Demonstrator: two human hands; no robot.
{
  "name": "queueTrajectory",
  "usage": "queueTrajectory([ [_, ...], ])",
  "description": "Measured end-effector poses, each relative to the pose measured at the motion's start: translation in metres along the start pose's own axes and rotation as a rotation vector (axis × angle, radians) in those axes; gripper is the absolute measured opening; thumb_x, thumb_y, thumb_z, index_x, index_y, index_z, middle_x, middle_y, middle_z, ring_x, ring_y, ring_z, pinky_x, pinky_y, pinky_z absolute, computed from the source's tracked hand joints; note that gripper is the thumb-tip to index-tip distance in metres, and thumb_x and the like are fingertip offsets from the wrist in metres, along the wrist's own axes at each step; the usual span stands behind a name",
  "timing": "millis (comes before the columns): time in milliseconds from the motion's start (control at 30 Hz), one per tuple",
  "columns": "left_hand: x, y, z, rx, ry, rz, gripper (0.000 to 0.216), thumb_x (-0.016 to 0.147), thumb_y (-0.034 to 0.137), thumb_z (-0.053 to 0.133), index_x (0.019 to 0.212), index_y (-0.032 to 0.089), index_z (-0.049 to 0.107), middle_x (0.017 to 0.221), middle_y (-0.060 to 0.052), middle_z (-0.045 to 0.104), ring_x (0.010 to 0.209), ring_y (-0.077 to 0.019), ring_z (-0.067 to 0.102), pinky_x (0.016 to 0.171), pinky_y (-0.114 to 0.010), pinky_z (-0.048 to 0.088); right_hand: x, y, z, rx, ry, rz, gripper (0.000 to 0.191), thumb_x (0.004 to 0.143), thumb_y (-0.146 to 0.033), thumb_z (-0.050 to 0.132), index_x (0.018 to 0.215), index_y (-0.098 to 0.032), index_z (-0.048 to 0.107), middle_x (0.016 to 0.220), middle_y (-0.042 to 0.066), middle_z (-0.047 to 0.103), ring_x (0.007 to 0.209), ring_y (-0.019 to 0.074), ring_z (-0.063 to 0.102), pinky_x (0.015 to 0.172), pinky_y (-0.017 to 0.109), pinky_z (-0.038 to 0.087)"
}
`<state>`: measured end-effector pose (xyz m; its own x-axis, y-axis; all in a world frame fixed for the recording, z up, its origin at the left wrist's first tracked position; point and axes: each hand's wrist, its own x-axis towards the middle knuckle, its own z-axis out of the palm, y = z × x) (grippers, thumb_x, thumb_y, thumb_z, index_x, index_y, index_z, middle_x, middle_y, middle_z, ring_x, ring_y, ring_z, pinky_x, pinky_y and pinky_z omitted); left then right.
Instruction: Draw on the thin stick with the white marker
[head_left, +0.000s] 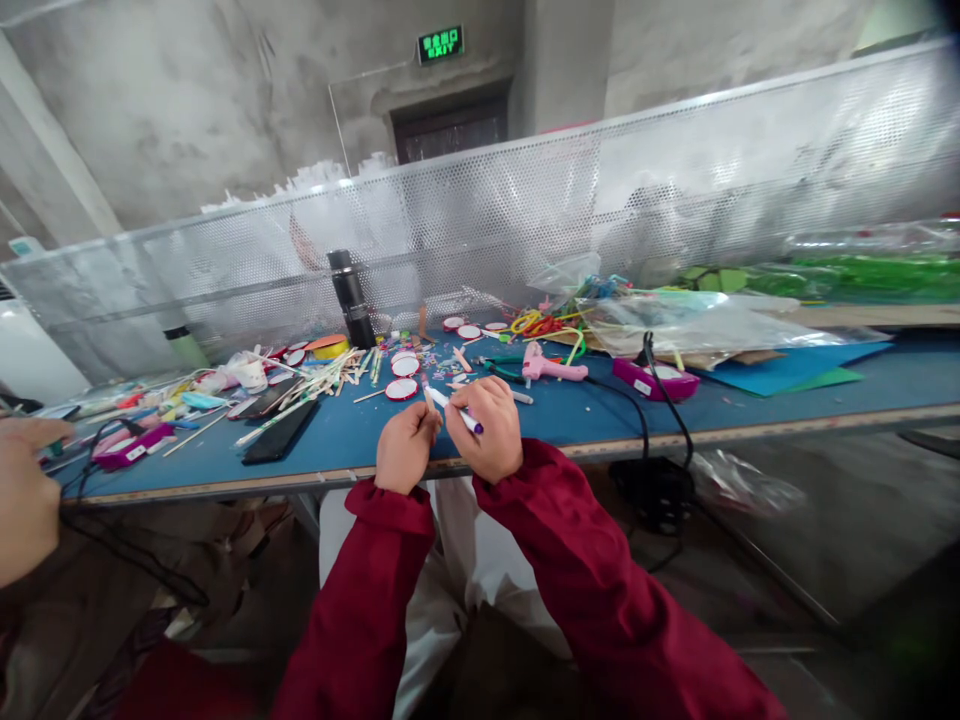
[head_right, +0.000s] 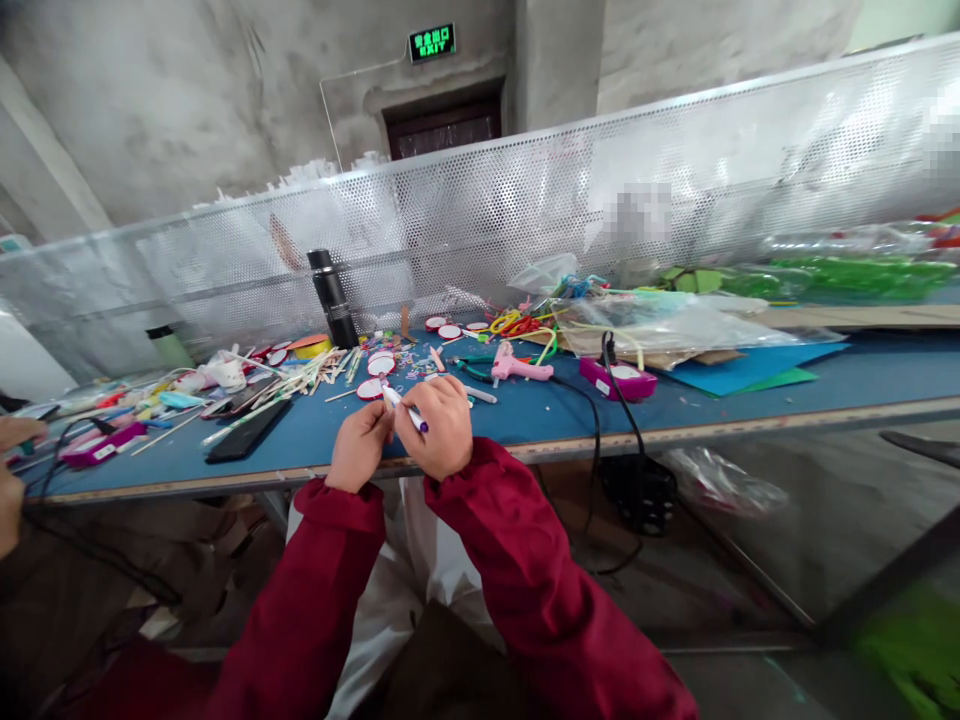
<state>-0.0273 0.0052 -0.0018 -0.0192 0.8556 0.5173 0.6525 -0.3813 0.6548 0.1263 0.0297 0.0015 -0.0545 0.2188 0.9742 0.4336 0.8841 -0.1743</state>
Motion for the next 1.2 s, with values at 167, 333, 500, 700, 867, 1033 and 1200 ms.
queueTrajectory([
  [167, 0.0001, 0.0003, -0.0002, -0.01, -0.003, 0.0, 0.033, 0.097, 0.037, 0.047, 0.068, 0.022, 0.049, 0.062, 0.002, 0.055, 0.062, -0.0159, 0.05, 0.062, -0.028, 0.032, 0.0002, 0.0, -0.0001, -0.025, 0.009, 0.028, 0.015, 0.092, -0.019, 0.058, 0.08, -0.025, 0.053, 0.077, 0.001, 0.07, 0.079, 0.0213, 0.062, 0.085, 0.042, 0.044],
  [333, 0.0006, -0.0004, -0.0004, -0.012, -0.015, -0.009, 0.032, 0.097, 0.038, 0.047, 0.07, 0.022, 0.05, 0.063, 0.002, 0.055, 0.063, -0.0161, 0.051, 0.063, -0.028, 0.033, 0.0005, -0.0002, -0.0004, -0.002, -0.023, 0.011, 0.015, 0.092, -0.021, 0.059, 0.079, -0.026, 0.053, 0.077, 0.001, 0.07, 0.08, 0.0214, 0.063, 0.085, 0.042, 0.045],
  [500, 0.0005, 0.0004, -0.0006, -0.008, -0.007, -0.003, 0.034, 0.097, 0.039, 0.046, 0.068, 0.022, 0.05, 0.062, 0.002, 0.055, 0.062, -0.016, 0.05, 0.063, -0.028, 0.032, 0.0009, -0.0008, -0.0009, -0.027, -0.008, 0.047, 0.016, 0.093, -0.021, 0.058, 0.079, -0.026, 0.053, 0.077, 0.001, 0.069, 0.08, 0.0216, 0.064, 0.085, 0.042, 0.045],
  [700, 0.0007, -0.0008, 0.0002, -0.004, -0.011, 0.001, 0.033, 0.097, 0.038, 0.046, 0.069, 0.022, 0.05, 0.062, 0.003, 0.055, 0.062, -0.0157, 0.051, 0.063, -0.028, 0.032, 0.0002, -0.0007, -0.0013, -0.012, -0.014, 0.042, 0.016, 0.092, -0.02, 0.058, 0.078, -0.026, 0.052, 0.076, 0.001, 0.069, 0.079, 0.0213, 0.062, 0.086, 0.042, 0.045],
  [867, 0.0006, -0.0023, 0.0007, -0.01, -0.01, 0.004, 0.033, 0.098, 0.037, 0.047, 0.068, 0.022, 0.05, 0.062, 0.003, 0.054, 0.062, -0.0156, 0.05, 0.062, -0.028, 0.032, 0.0002, -0.0007, -0.0013, -0.01, -0.012, 0.043, 0.015, 0.093, -0.021, 0.058, 0.08, -0.026, 0.053, 0.078, 0.001, 0.07, 0.08, 0.0216, 0.063, 0.086, 0.042, 0.045],
  [1033, 0.0009, -0.0027, 0.0008, -0.006, -0.02, 0.005, 0.033, 0.098, 0.038, 0.047, 0.069, 0.022, 0.05, 0.062, 0.003, 0.054, 0.061, -0.016, 0.05, 0.062, -0.029, 0.032, 0.0003, -0.0009, -0.0012, -0.016, 0.001, 0.057, 0.015, 0.092, -0.02, 0.058, 0.079, -0.026, 0.053, 0.077, 0.001, 0.07, 0.079, 0.0213, 0.062, 0.085, 0.042, 0.044],
  [1200, 0.0006, -0.0019, 0.0003, -0.001, -0.015, 0.015, 0.033, 0.099, 0.037, 0.048, 0.069, 0.022, 0.051, 0.061, 0.003, 0.054, 0.062, -0.0157, 0.05, 0.062, -0.029, 0.032, -0.0001, -0.0006, -0.001, -0.006, -0.019, 0.038, 0.015, 0.093, -0.021, 0.058, 0.08, -0.026, 0.053, 0.078, 0.001, 0.07, 0.08, 0.0217, 0.063, 0.086, 0.043, 0.045],
])
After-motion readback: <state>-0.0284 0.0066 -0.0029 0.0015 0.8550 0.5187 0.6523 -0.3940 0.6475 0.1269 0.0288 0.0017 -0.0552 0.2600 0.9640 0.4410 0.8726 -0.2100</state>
